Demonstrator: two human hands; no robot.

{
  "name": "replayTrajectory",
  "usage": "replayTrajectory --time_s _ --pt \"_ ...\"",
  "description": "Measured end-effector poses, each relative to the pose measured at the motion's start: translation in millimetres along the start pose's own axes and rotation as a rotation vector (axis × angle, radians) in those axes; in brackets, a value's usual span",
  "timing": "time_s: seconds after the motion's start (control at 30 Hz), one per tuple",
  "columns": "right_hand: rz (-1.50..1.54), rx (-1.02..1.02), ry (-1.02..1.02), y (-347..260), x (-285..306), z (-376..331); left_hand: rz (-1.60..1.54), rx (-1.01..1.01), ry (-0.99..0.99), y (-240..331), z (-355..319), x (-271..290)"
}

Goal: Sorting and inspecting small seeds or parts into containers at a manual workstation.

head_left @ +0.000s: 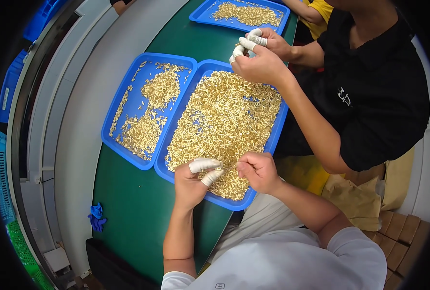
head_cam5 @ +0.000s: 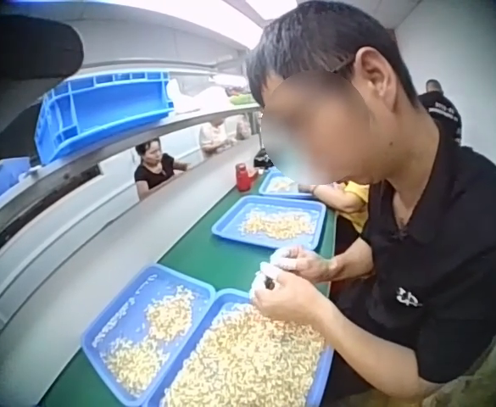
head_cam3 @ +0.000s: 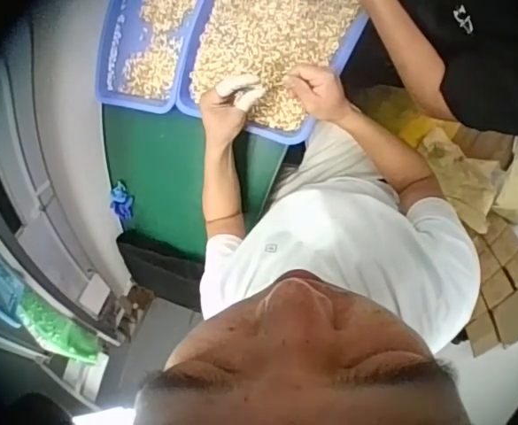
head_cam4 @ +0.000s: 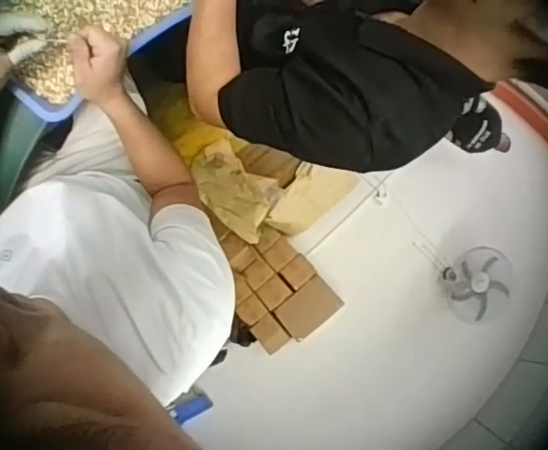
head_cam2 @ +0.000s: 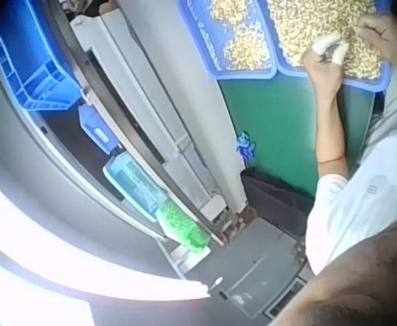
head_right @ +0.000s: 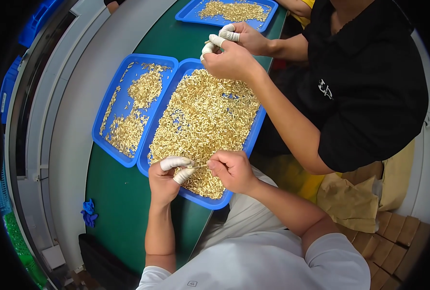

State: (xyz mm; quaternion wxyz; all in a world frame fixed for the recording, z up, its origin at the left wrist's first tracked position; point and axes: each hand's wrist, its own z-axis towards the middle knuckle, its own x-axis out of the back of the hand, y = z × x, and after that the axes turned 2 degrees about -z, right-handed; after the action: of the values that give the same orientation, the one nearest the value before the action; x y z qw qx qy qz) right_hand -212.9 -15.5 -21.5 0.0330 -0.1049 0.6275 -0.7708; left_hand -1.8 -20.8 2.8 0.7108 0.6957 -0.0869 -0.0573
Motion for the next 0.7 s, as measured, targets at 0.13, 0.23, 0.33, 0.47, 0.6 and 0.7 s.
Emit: replayTrajectory --time_s 0.13,0.23,0.33,0.47,0.6,0.7 --pt "-0.006 0.006 0.020 -1.1 -1.3 0.3 0.067 -0.067 -0.028 0.3 1.1 0.1" --pt "0.070 -0.042 0.072 0.8 -1.6 -0.6 0.000 -0.068 0.000 -3.3 0.4 2.4" --pt "0.017 -0.005 0.037 1.2 -1.4 -0.1 0.012 -0.071 0.008 -3.9 -0.2 3.3" --pt "0.010 -0.011 0.059 1.6 -2.5 -0.3 0.225 -0.193 0.010 8.5 3.6 -0.6" --pt "-0.057 -0.018 0.053 -1.9 -3.0 1.0 0.620 -0.407 0.026 16.8 4.2 -3.6" --pt "-0.041 0.009 0.010 -2.8 -2.3 1.0 0.546 -0.288 -0.045 15.2 2.3 -3.7"
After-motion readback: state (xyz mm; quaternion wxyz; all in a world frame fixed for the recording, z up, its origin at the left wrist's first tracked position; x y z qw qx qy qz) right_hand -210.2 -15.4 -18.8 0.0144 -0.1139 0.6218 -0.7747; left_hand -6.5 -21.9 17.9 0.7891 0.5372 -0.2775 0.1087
